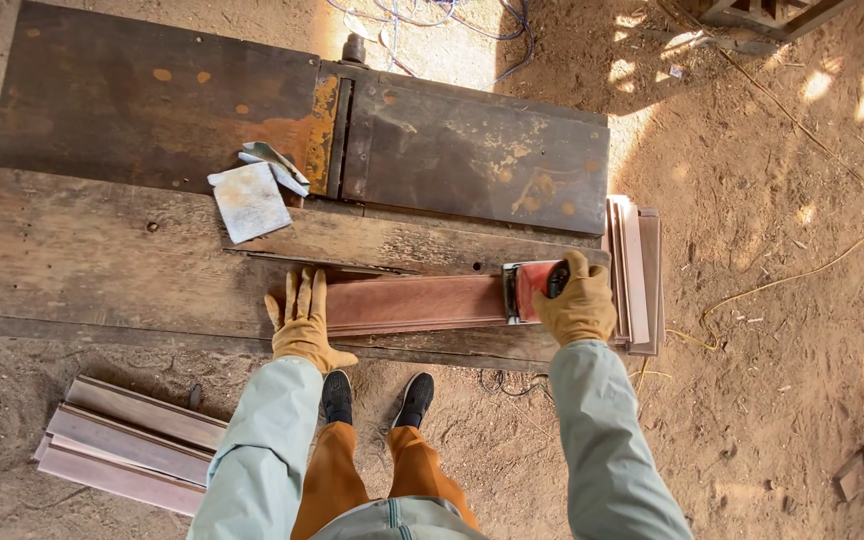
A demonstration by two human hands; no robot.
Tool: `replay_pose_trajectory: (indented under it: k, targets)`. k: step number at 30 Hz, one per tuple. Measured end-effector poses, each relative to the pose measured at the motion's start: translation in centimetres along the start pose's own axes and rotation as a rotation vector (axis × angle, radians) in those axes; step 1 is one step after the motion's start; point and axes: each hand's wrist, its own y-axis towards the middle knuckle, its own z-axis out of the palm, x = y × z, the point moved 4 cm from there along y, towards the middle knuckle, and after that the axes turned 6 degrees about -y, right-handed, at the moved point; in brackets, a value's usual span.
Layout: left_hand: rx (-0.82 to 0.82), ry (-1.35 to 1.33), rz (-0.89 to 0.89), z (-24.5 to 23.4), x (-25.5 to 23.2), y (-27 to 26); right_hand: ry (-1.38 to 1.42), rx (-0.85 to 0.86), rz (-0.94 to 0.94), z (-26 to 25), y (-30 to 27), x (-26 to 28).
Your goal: Sanding a wooden plank using an electric orbital sander and a manual sanding block.
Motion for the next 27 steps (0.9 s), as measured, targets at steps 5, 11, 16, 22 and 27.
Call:
replay_pose_trajectory:
  k: [5, 11, 16, 22, 27]
  targets:
    - [0.015, 0.01, 0.007, 0.1, 0.4, 0.2, 0.02, -0.037, -0.091, -0.3, -3.2, 5.4]
    - [-0.002, -0.041, 0.061, 1.5, 1.5, 0.6, 0.042, -0.087, -0.192, 0.5, -6.5, 10.9]
    - [-0.05, -0.094, 0.115, 1.7, 1.6, 0.8, 0.033, 0.03, -0.186, 1.1, -9.0, 15.2]
    - [-0.012, -0.093, 0.119, 2.4, 1.9, 1.3, 0.062, 0.006, -0.22, 1.0, -11.4, 18.7]
    - [0.025, -0.048, 0.11, 2.8, 1.9, 1.7, 0.055, 0.039, -0.2, 0.9, -13.2, 21.3]
